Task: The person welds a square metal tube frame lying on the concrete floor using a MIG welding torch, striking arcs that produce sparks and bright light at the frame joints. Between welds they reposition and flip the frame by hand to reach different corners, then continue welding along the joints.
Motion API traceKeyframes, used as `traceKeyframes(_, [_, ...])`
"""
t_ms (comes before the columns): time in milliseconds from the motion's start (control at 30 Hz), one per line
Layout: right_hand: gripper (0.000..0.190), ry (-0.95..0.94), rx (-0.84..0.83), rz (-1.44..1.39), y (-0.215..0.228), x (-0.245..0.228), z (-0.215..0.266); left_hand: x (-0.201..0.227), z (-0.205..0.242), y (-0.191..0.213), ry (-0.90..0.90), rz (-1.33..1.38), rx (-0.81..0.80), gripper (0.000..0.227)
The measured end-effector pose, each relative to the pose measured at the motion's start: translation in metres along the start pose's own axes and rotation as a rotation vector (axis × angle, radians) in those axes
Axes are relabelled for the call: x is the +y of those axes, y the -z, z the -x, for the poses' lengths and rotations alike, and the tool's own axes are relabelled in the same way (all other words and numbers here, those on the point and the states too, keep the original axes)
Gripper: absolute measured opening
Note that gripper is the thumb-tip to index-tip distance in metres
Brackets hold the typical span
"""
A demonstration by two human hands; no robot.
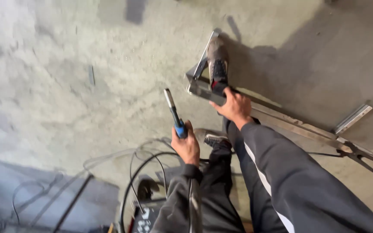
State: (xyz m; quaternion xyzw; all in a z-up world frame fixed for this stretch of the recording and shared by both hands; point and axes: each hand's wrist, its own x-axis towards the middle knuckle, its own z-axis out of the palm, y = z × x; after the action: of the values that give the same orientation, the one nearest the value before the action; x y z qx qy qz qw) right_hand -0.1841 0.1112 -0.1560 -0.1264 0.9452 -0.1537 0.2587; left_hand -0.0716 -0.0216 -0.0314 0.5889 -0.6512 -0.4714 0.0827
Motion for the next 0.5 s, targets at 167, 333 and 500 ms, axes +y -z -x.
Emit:
traceKeyframes(167, [0.065, 0.052, -0.004, -0.047, -0.007, 0.007, -0.001, -0.012, -0.052, -0.064, -0.015, -0.018, 0.137, 0.035])
traceKeyframes(333, [0.069, 0.097, 0.053, -0.161, 0.027, -0.008, 0.000, -0.009, -0.056, -0.075, 0.006, -0.118, 0.071, 0.051])
traceKeyframes(500, [0.053, -0.052, 0.103, -0.330, 0.008, 0.017, -0.006, -0.017, -0.063, -0.075, -0.032, -0.099, 0.000, 0.058])
